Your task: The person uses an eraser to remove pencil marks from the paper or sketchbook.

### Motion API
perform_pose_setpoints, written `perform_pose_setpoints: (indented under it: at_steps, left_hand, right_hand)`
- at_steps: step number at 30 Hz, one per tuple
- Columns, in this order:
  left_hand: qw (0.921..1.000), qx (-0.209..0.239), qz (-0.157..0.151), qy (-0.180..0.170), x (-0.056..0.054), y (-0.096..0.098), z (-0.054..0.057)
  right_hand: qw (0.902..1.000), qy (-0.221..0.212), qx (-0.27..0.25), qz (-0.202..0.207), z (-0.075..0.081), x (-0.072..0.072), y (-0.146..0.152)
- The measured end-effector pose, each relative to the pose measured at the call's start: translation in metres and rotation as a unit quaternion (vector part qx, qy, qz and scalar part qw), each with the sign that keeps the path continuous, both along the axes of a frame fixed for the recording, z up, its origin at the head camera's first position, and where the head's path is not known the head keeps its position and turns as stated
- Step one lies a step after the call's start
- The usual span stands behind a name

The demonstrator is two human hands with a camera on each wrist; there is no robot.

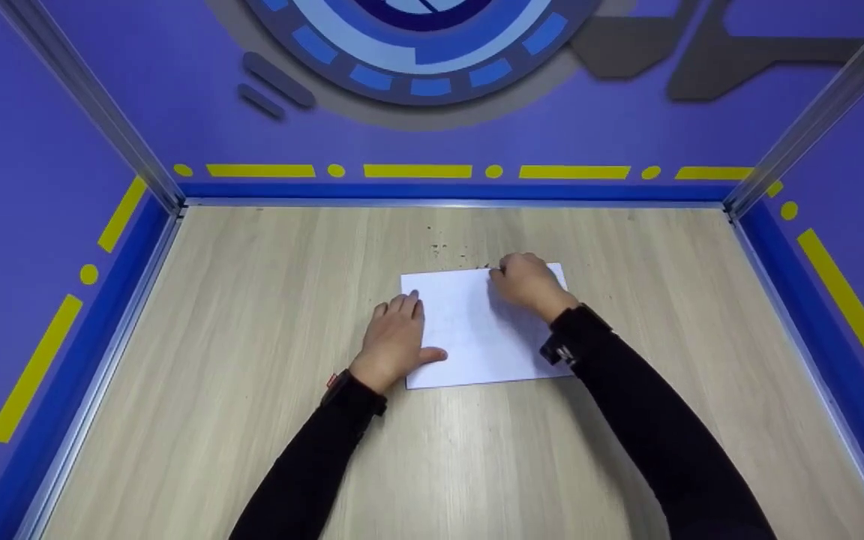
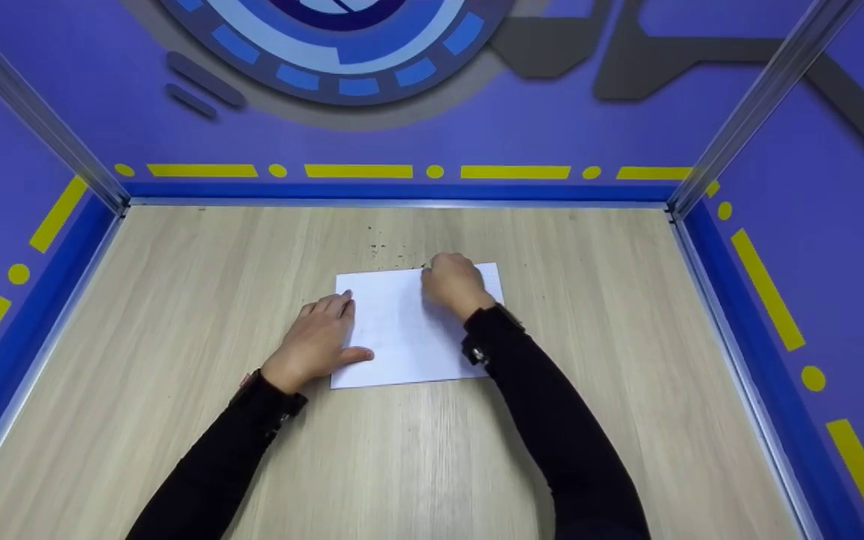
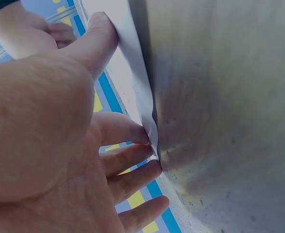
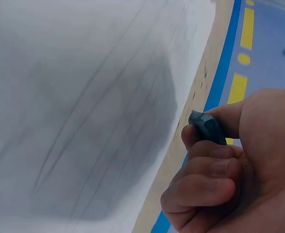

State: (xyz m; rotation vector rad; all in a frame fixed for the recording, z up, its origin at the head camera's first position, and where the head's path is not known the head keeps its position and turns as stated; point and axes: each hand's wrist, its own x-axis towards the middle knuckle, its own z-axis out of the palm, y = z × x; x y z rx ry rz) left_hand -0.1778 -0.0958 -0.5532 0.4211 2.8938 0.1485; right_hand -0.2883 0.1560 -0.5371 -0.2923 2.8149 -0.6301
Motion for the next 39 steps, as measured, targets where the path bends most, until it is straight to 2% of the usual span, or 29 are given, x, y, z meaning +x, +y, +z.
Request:
perform_pose_setpoints:
  at_steps: [4,9,12,16,21,24,30,39]
  left_hand:
    - [1.0,0.001,-0.001,0.004,0.001,0.0,0.0]
    - [1.0,-0.004,0.0,0.004,0.001,0.0,0.001]
    - [0.9999,-0.011,0.001,0.008,0.0,0.002,0.002]
    - [0.9999,-0.013,0.002,0.007,-0.001,0.002,0.002]
    - [0.9999,-0.012,0.003,0.0,-0.001,0.002,0.001]
    - [0.9999,-0.015,0.003,-0.002,0.0,0.001,0.0]
    - [1.0,-0.004,0.0,-0.004,0.0,-0.001,-0.001]
    - [1.0,-0.005,-0.001,-0.007,-0.001,-0.001,-0.001]
  right_hand:
    - [0.9997,0.007,0.013,0.021,-0.008,-0.003,-0.017]
    - [0.9998,0.006,-0.005,0.019,-0.014,-0.008,-0.011]
    - [0.9998,0.005,-0.015,0.013,-0.012,-0.009,0.004]
    - [0.9997,-0.003,-0.021,-0.015,-0.012,-0.011,0.036]
    - [0.9987,-0.006,-0.012,-0.05,-0.016,-0.014,0.079]
    - [0.9983,0.0,-0.004,-0.058,-0.018,-0.012,0.092]
    - [0.9982,0.009,0.01,-0.059,-0.018,-0.008,0.091]
    - [0.9971,-0.011,0.028,-0.069,-0.014,-0.003,0.087]
